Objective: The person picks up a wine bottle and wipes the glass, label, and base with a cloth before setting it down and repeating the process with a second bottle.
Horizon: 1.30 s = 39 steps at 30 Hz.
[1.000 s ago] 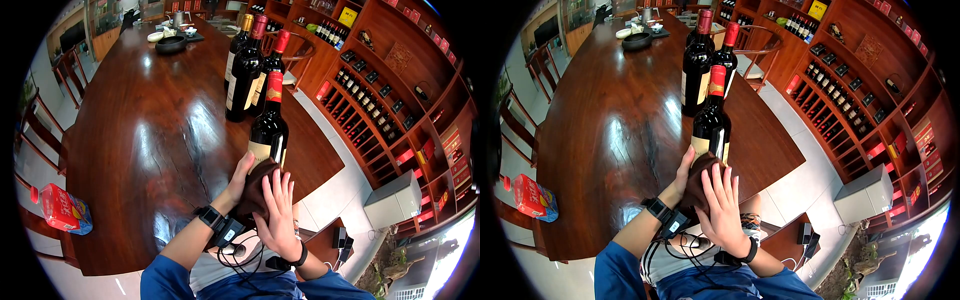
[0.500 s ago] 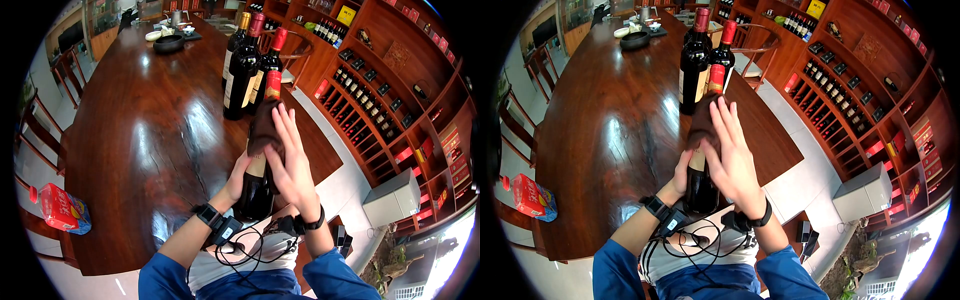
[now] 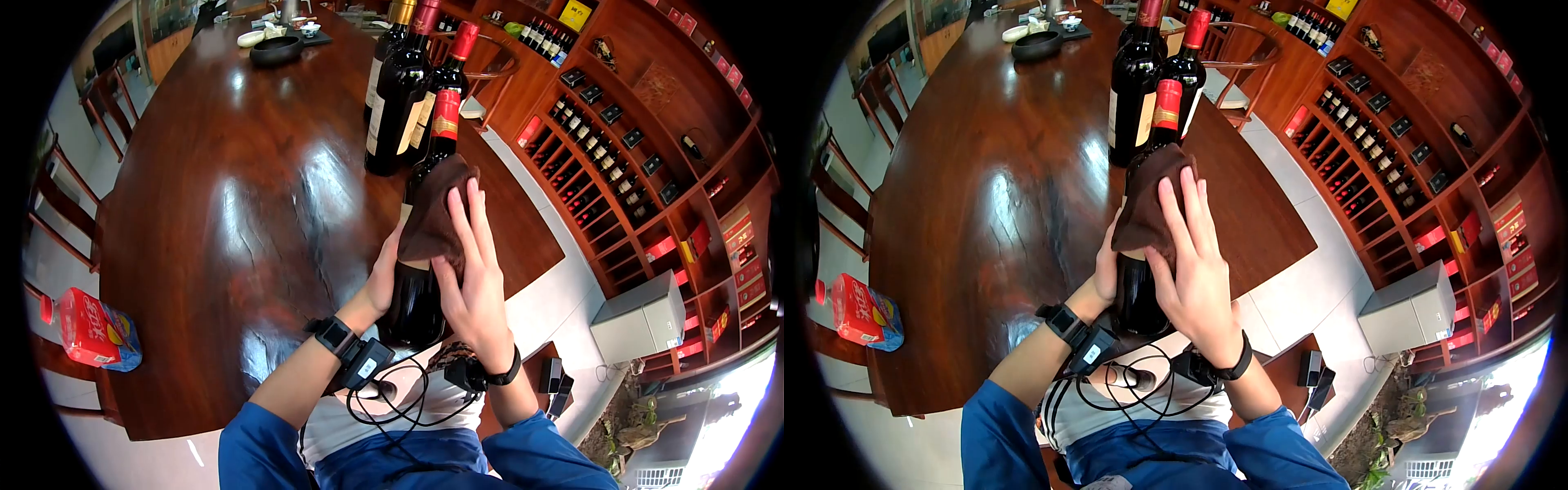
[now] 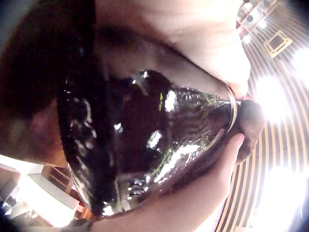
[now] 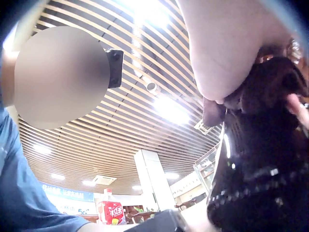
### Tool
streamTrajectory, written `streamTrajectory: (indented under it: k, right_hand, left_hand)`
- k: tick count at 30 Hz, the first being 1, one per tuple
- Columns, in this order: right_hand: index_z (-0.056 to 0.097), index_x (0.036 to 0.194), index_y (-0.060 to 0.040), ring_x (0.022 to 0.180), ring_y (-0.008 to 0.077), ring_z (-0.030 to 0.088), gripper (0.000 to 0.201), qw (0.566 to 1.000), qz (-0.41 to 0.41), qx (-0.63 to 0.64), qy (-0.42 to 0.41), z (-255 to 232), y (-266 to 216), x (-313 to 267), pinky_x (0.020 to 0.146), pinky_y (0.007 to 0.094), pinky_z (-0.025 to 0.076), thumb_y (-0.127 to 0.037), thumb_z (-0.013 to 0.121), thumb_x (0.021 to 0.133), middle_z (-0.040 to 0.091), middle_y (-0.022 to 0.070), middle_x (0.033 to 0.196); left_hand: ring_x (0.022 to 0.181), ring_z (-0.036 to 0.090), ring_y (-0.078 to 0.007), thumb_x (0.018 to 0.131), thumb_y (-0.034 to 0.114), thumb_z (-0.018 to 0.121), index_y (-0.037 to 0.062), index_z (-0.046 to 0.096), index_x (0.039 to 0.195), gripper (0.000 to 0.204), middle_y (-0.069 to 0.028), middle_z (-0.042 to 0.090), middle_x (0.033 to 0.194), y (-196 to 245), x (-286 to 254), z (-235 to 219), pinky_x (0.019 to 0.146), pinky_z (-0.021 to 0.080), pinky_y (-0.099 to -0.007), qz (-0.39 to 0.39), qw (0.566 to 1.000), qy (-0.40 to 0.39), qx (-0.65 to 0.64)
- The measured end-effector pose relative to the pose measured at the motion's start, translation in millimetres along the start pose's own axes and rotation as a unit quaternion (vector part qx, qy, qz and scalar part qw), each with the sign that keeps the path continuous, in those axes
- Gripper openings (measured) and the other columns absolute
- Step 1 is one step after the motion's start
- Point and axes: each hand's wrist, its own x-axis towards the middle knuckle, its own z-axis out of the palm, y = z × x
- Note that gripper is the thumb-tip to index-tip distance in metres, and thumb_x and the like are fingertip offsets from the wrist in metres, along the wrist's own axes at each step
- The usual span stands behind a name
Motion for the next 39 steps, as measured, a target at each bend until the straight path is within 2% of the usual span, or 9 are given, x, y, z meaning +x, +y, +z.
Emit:
streamTrajectory:
  k: [2, 5, 10, 18, 22, 27, 28, 29, 39]
  right_hand:
    - [0.04, 0.154, -0.0118, 0.15, 0.0421, 0.022, 0.079, 1.0, 0.001, -0.013, -0.014, 2, -2, -13, 0.113, 0.0444, 0.041, 0.002, 0.069, 0.081, 0.024, 0.0189, 0.164]
    - [0.043, 0.152, -0.0098, 0.149, 0.0465, 0.022, 0.081, 1.0, 0.001, -0.013, -0.022, 6, -6, -34, 0.113, 0.048, 0.039, 0.003, 0.072, 0.078, 0.026, 0.0213, 0.162]
    - [0.043, 0.151, -0.0059, 0.147, 0.0522, 0.023, 0.081, 0.999, 0.004, -0.03, -0.041, 11, -10, -70, 0.116, 0.0527, 0.034, 0.003, 0.072, 0.075, 0.028, 0.0251, 0.16]
    - [0.03, 0.154, 0.0034, 0.147, 0.053, 0.022, 0.09, 0.999, 0.027, -0.013, -0.017, 37, -4, -116, 0.118, 0.0533, 0.03, 0.003, 0.072, 0.075, 0.018, 0.035, 0.16]
    - [0.011, 0.155, 0.0096, 0.146, 0.0526, 0.025, 0.101, 0.999, 0.045, -0.001, 0.002, 40, -5, -109, 0.117, 0.0518, 0.029, 0.0, 0.075, 0.078, 0.012, 0.0387, 0.159]
    - [0.011, 0.154, 0.0085, 0.133, 0.0472, 0.047, 0.108, 0.982, 0.136, 0.113, 0.066, 51, 9, -94, 0.108, 0.0478, 0.042, -0.014, 0.084, 0.077, 0.037, 0.0346, 0.147]
    - [0.012, 0.154, 0.008, 0.129, 0.0447, 0.052, 0.111, 0.975, 0.155, 0.139, 0.074, 51, 11, -92, 0.104, 0.0468, 0.046, -0.017, 0.087, 0.075, 0.044, 0.033, 0.142]
    - [0.017, 0.151, 0.0065, 0.122, 0.0401, 0.059, 0.113, 0.965, 0.192, 0.159, 0.079, 50, 12, -91, 0.1, 0.0444, 0.05, -0.023, 0.091, 0.07, 0.052, 0.0301, 0.134]
    - [0.026, 0.145, 0.0031, 0.117, 0.0332, 0.063, 0.105, 0.96, 0.141, 0.238, 0.048, 29, 47, -70, 0.099, 0.0412, 0.05, -0.022, 0.091, 0.067, 0.06, 0.0254, 0.127]
  left_hand:
    - [0.138, 0.047, -0.0225, 0.109, 0.043, 0.022, 0.0055, 0.035, 0.153, 0.06, -0.0126, 0.047, 0.151, 5, -1, 3, 0.117, 0.035, -0.0372, 0.007, 0.999, 0.01, 0.033]
    - [0.141, 0.043, -0.0254, 0.108, 0.049, 0.021, 0.0033, 0.035, 0.153, 0.066, -0.015, 0.044, 0.154, 11, -3, 8, 0.119, 0.034, -0.0383, -0.072, 0.994, -0.019, -0.083]
    - [0.113, 0.064, -0.0225, 0.101, 0.065, 0.034, 0.0045, 0.052, 0.137, 0.073, -0.0137, 0.064, 0.124, 0, -3, 6, 0.1, 0.052, -0.0362, -0.135, 0.979, 0.024, -0.15]
    - [0.1, 0.066, -0.0231, 0.102, 0.064, 0.026, -0.0006, 0.051, 0.134, 0.076, -0.0152, 0.066, 0.111, -14, 1, -3, 0.091, 0.053, -0.0355, -0.029, 0.999, 0.01, -0.011]
    - [0.108, 0.064, -0.0235, 0.102, 0.062, 0.03, -0.0012, 0.046, 0.14, 0.076, -0.0161, 0.063, 0.122, -28, -1, -13, 0.098, 0.051, -0.036, 0.014, 1.0, 0.008, 0.009]
    - [0.113, 0.062, -0.0233, 0.093, 0.068, 0.051, -0.0035, 0.042, 0.142, 0.087, -0.0162, 0.06, 0.128, -19, 4, -8, 0.099, 0.05, -0.0368, 0.11, 0.983, 0.01, 0.148]
    - [0.128, 0.047, -0.0197, 0.097, 0.058, 0.054, -0.0037, 0.033, 0.149, 0.084, -0.0128, 0.048, 0.141, -14, 2, -7, 0.108, 0.036, -0.0336, 0.109, 0.983, -0.026, 0.144]
    - [0.127, 0.047, -0.0198, 0.095, 0.06, 0.055, -0.0036, 0.032, 0.149, 0.087, -0.0126, 0.048, 0.14, -12, 2, -4, 0.108, 0.036, -0.034, 0.115, 0.981, -0.027, 0.154]
    - [0.127, 0.044, -0.0186, 0.087, 0.069, 0.065, 0.0018, 0.028, 0.147, 0.098, -0.0114, 0.043, 0.139, -10, 3, 0, 0.108, 0.036, -0.0357, 0.083, 0.971, -0.009, 0.225]
